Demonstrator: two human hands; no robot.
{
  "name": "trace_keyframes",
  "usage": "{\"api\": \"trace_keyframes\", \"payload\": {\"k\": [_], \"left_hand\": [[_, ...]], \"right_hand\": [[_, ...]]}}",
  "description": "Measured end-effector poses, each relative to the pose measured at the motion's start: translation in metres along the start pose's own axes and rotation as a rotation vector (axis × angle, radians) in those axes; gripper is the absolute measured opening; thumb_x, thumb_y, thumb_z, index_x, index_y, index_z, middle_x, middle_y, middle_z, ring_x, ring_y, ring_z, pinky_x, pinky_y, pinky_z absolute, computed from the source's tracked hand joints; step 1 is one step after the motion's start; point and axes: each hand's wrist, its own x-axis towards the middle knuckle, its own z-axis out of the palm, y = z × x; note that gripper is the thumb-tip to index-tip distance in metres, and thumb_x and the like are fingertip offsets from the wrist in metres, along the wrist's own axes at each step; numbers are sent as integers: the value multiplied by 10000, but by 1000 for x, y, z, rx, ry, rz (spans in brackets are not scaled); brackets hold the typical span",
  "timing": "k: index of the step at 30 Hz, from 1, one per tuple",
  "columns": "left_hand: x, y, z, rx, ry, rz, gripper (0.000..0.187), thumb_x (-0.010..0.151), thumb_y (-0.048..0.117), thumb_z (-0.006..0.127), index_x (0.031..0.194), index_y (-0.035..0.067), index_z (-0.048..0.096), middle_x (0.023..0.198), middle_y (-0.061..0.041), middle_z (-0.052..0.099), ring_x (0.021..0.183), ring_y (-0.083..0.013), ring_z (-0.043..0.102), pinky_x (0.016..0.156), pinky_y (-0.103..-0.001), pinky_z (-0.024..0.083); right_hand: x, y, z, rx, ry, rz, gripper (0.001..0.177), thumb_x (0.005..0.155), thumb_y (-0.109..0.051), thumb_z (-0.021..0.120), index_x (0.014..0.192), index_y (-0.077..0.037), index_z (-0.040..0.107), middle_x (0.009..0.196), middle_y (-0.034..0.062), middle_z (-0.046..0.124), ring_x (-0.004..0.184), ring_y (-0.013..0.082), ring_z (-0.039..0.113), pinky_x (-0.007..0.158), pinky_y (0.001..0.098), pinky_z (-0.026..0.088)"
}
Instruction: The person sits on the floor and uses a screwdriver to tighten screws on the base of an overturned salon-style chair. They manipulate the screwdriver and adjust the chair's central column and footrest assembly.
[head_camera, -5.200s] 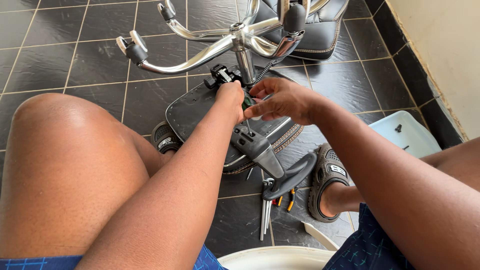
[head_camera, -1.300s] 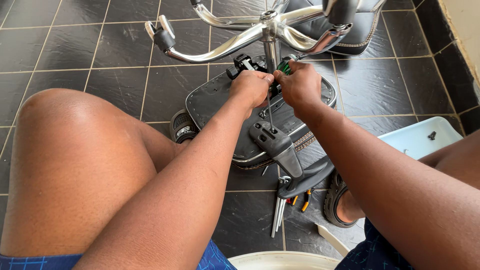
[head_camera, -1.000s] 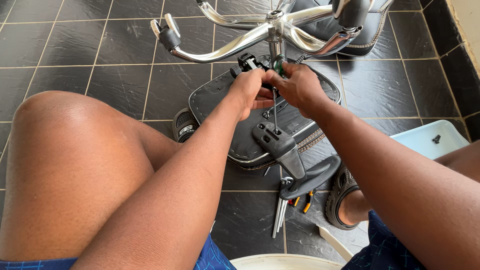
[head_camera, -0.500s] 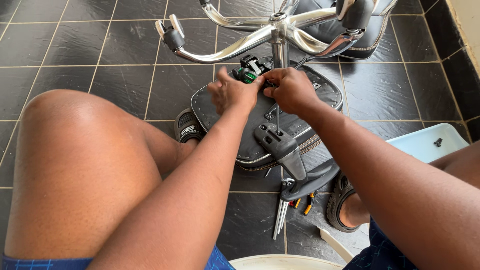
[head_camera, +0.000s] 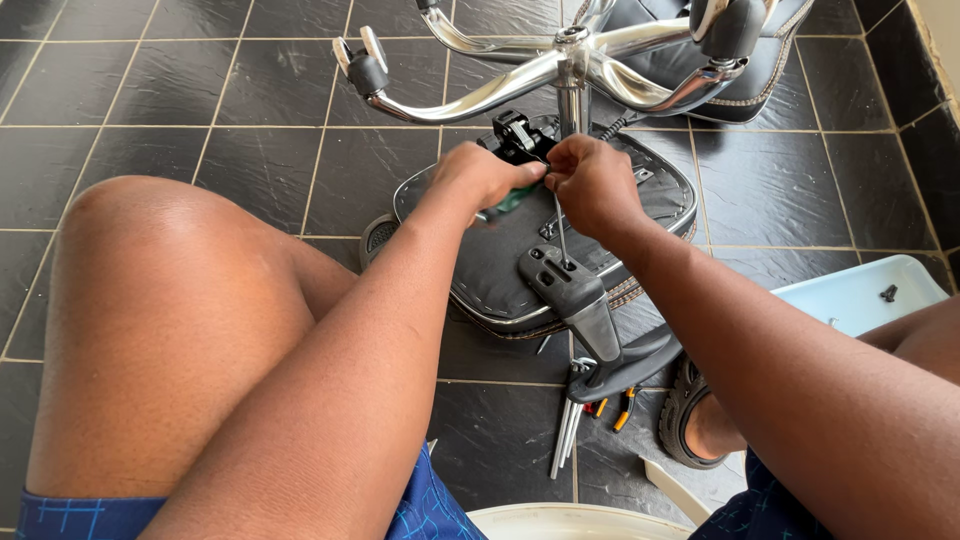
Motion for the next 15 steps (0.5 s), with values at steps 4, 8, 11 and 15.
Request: {"api": "trace_keyframes", "payload": {"k": [4, 8, 11, 15], "left_hand": [[13, 2, 22, -428, -304, 34, 521, 871, 553, 718, 1060, 68, 732, 819, -109, 744, 694, -239, 762, 595, -344, 629], [32, 10, 38, -544, -511, 51, 489, 940, 562, 587, 1063, 105, 711, 823, -126, 754, 717, -264, 780, 592, -309, 584], [36, 17, 48, -622, -519, 56, 506, 939, 567, 588, 1041, 88, 718, 823, -123, 757, 707, -262, 784, 588, -314, 585], [23, 30, 56, -745, -400, 98, 505, 875, 562, 680, 1018, 82, 743, 820, -115, 757, 680, -260, 762, 565, -321, 579]], "right_hand": [[-3, 2, -1, 32, -73, 111, 221, 928, -68, 650, 1117, -66, 764, 1004, 95, 787, 897, 188, 741, 793, 323, 575], [-3, 2, -22, 431, -256, 298, 238, 984, -165, 628, 1149, -28, 729, 924, 89, 744, 808, 203, 674, 701, 353, 545], [-9, 2, -43, 650, -361, 386, 264, 985, -217, 588, 1122, -13, 685, 935, 90, 737, 815, 207, 706, 728, 371, 608], [-17, 4, -67, 668, -430, 338, 337, 958, -310, 656, 1144, -31, 678, 1072, 87, 736, 950, 182, 736, 847, 328, 645]]}}
